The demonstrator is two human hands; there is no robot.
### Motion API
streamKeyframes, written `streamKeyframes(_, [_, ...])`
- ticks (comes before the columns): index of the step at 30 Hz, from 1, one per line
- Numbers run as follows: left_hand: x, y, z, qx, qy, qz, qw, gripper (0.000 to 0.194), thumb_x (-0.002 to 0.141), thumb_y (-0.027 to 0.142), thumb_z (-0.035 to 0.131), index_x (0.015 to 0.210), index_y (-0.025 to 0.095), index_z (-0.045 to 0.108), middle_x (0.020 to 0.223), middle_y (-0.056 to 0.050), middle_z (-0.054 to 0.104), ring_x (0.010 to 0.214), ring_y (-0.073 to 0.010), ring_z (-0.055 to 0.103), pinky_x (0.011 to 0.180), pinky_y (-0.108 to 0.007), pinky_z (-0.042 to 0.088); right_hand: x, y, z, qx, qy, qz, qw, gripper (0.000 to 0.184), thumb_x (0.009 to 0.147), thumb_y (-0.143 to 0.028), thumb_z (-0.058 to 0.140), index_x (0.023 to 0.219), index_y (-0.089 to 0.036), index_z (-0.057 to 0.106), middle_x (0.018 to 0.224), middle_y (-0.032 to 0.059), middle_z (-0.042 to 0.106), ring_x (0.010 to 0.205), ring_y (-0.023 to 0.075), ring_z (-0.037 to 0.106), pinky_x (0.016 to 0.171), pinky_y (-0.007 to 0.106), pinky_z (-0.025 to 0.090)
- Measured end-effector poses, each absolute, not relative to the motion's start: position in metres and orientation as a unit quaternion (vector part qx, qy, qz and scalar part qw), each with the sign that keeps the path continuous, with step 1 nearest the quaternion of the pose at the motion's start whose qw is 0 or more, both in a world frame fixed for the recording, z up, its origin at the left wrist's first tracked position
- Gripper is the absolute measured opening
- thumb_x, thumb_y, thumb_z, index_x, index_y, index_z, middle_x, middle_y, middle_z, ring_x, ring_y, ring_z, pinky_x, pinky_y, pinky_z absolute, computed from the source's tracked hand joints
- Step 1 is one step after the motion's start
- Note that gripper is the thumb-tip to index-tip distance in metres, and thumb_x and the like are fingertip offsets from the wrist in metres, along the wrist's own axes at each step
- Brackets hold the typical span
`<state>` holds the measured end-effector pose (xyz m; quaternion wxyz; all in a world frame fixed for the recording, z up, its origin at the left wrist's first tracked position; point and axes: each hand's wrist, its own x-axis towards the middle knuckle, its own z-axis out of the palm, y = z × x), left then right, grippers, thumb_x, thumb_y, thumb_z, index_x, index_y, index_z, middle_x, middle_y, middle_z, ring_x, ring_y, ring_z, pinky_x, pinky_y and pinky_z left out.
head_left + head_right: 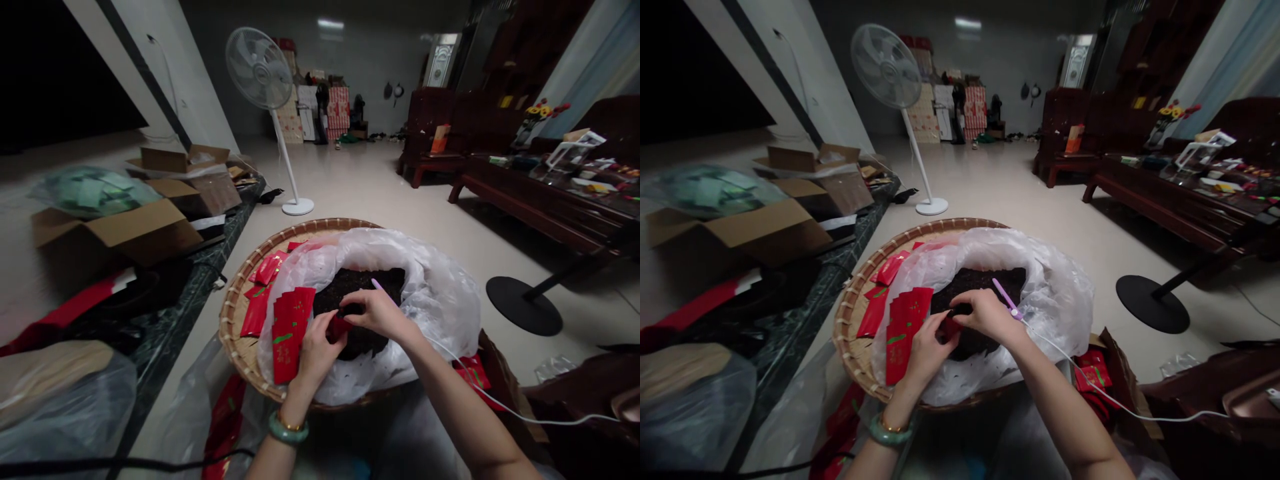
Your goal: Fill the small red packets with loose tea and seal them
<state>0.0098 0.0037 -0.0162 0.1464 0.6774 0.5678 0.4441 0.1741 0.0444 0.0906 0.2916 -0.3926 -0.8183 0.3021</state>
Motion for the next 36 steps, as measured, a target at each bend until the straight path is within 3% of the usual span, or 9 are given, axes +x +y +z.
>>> streamKeyframes(5, [0.009, 0.004, -0.019, 0.67, 0.575, 0.445, 0.15, 0.044, 0.072, 0.021, 0.063, 0.116, 0.017, 0.057, 0.108, -0.009, 0.063, 0.099, -0.0233, 0.061, 0.081, -0.036, 0.054, 0.182, 0.049, 0.082, -0.468, -0.771, 0.305, 0.307, 0.026, 0.082, -0.022, 0.056, 0.106, -0.019, 0.068, 0.098, 0.0057, 0.072, 0.082, 0.0176, 0.068, 0.075, 0.028, 0.05])
streamKeyframes(9, [0.01, 0.004, -0.021, 0.665, 0.576, 0.45, 0.155, 0.043, 0.073, 0.022, 0.063, 0.116, 0.017, 0.057, 0.108, -0.009, 0.062, 0.098, -0.0228, 0.061, 0.081, -0.036, 0.054, 0.19, 0.055, 0.056, -0.496, -0.827, 0.247, 0.096, 0.028, 0.075, -0.014, 0.062, 0.101, -0.019, 0.071, 0.092, 0.0064, 0.073, 0.086, 0.0212, 0.067, 0.078, 0.029, 0.048])
streamKeyframes(11, [0.01, 0.005, -0.021, 0.664, 0.577, 0.45, 0.156, 0.043, 0.073, 0.022, 0.063, 0.116, 0.017, 0.057, 0.109, -0.009, 0.062, 0.099, -0.0229, 0.061, 0.081, -0.035, 0.054, 0.188, 0.053, 0.042, -0.475, -0.85, 0.226, -0.017, 0.041, 0.066, -0.02, 0.073, 0.106, -0.019, 0.069, 0.095, 0.0085, 0.072, 0.089, 0.0252, 0.067, 0.077, 0.029, 0.048])
streamKeyframes(14, [0.009, 0.006, -0.021, 0.666, 0.575, 0.448, 0.157, 0.044, 0.074, 0.022, 0.063, 0.117, 0.017, 0.057, 0.109, -0.009, 0.062, 0.099, -0.0227, 0.061, 0.08, -0.034, 0.054, 0.178, 0.049, 0.024, -0.464, -0.86, 0.204, -0.066, 0.048, 0.061, -0.021, 0.075, 0.108, -0.014, 0.069, 0.099, 0.0139, 0.071, 0.092, 0.0294, 0.066, 0.075, 0.029, 0.048])
streamKeyframes(19, [0.006, 0.006, -0.021, 0.667, 0.575, 0.447, 0.158, 0.043, 0.074, 0.021, 0.062, 0.117, 0.016, 0.057, 0.109, -0.01, 0.061, 0.1, -0.0226, 0.06, 0.081, -0.034, 0.054, 0.172, 0.05, 0.016, -0.49, -0.846, 0.206, -0.029, 0.028, 0.065, -0.003, 0.061, 0.088, -0.012, 0.074, 0.084, 0.0144, 0.073, 0.082, 0.027, 0.069, 0.069, 0.027, 0.047])
streamKeyframes(23, [0.006, 0.005, -0.02, 0.666, 0.576, 0.446, 0.162, 0.043, 0.074, 0.021, 0.062, 0.116, 0.016, 0.057, 0.11, -0.01, 0.061, 0.101, -0.0227, 0.059, 0.084, -0.036, 0.053, 0.186, 0.057, 0.028, -0.494, -0.841, 0.217, 0.043, 0.028, 0.073, -0.007, 0.06, 0.096, -0.016, 0.073, 0.093, 0.0084, 0.074, 0.086, 0.0212, 0.068, 0.075, 0.025, 0.047])
streamKeyframes(28, [0.008, 0.005, -0.019, 0.668, 0.575, 0.445, 0.157, 0.043, 0.074, 0.021, 0.062, 0.116, 0.017, 0.057, 0.109, -0.009, 0.062, 0.1, -0.0229, 0.06, 0.085, -0.037, 0.053, 0.191, 0.056, 0.063, -0.469, -0.809, 0.268, 0.232, 0.024, 0.073, -0.013, 0.065, 0.095, -0.019, 0.073, 0.088, 0.0037, 0.074, 0.08, 0.019, 0.068, 0.08, 0.03, 0.049])
streamKeyframes(33, [0.009, 0.005, -0.017, 0.673, 0.573, 0.444, 0.148, 0.044, 0.072, 0.02, 0.063, 0.116, 0.017, 0.057, 0.108, -0.009, 0.063, 0.098, -0.0229, 0.061, 0.08, -0.035, 0.054, 0.179, 0.05, 0.078, -0.421, -0.806, 0.296, 0.294, 0.03, 0.071, -0.008, 0.063, 0.096, -0.022, 0.073, 0.095, 0.0031, 0.074, 0.086, 0.0184, 0.068, 0.08, 0.03, 0.05])
streamKeyframes(36, [0.007, 0.005, -0.016, 0.67, 0.574, 0.447, 0.146, 0.043, 0.072, 0.02, 0.063, 0.115, 0.017, 0.057, 0.107, -0.009, 0.063, 0.098, -0.0228, 0.061, 0.081, -0.036, 0.054, 0.181, 0.05, 0.073, -0.455, -0.779, 0.291, 0.318, 0.022, 0.071, -0.008, 0.063, 0.088, -0.019, 0.073, 0.086, 0.0032, 0.073, 0.08, 0.0179, 0.067, 0.075, 0.029, 0.05])
